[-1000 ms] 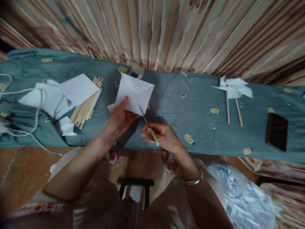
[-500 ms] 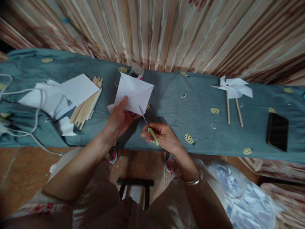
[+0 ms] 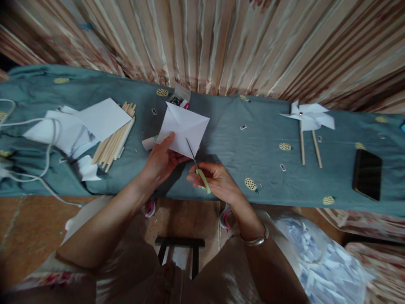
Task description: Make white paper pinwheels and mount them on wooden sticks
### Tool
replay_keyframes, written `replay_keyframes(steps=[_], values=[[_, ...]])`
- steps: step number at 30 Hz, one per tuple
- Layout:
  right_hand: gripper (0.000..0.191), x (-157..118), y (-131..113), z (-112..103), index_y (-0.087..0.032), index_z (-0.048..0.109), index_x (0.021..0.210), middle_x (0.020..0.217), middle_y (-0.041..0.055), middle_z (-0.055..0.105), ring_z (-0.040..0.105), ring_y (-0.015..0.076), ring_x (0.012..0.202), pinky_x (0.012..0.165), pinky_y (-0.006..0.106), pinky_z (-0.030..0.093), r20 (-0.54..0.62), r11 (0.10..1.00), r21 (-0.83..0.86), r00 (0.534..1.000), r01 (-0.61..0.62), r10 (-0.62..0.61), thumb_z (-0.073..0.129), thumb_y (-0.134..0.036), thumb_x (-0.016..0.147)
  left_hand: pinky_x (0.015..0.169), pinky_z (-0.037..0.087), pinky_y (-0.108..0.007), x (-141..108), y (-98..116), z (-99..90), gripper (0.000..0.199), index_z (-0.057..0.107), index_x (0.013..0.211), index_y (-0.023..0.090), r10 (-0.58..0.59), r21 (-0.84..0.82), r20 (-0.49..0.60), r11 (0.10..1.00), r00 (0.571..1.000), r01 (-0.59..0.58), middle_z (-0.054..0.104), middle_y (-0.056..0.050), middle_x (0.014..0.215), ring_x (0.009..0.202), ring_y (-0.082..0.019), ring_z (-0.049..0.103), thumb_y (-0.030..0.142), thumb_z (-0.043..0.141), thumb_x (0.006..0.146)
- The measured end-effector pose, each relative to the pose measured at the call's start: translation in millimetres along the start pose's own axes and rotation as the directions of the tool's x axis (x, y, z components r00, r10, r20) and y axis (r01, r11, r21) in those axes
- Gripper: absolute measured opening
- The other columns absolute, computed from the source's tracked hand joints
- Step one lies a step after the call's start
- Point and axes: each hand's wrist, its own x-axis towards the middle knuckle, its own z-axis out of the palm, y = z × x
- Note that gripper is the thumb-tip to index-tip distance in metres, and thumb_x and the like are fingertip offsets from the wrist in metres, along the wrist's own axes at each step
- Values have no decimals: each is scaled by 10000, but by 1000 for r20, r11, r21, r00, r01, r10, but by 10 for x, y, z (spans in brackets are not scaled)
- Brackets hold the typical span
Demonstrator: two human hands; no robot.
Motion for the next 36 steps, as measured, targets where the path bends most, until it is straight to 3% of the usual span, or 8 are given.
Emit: replay_keyframes(steps=[13,19,26,36], values=[[440,27,68,-35,-198,704,841,586,-54,613,567,95,517,494,217,474,11,996,-62,998,57,-57,892,-524,614,741,636,-323,0,-2,-20,248,669,954,185,28,41,32,999,999,-29,731,-25,765,700,-180,743,231,435,1021],[442,25,49,7,-201,705,757,568,-62,610,543,78,487,452,193,431,-43,1000,23,999,20,-19,944,-477,509,808,636,-361,-4,9,-7,248,676,943,192,17,37,7,999,1000,-17,742,-38,802,823,-214,756,232,444,1020],[451,19,13,19,-207,696,753,579,-60,630,557,84,489,473,208,468,-41,1000,15,999,9,-8,940,-496,507,753,631,-308,-23,-17,8,202,634,877,182,24,-3,8,1000,1000,-24,729,-6,714,619,-150,709,193,480,1008],[439,42,46,10,-203,696,728,573,-59,607,554,88,506,482,213,460,-26,999,32,1000,18,-17,948,-480,499,734,627,-281,-26,-29,7,125,642,931,170,12,-11,-18,1000,1000,-12,737,-21,721,668,-157,728,205,536,988]])
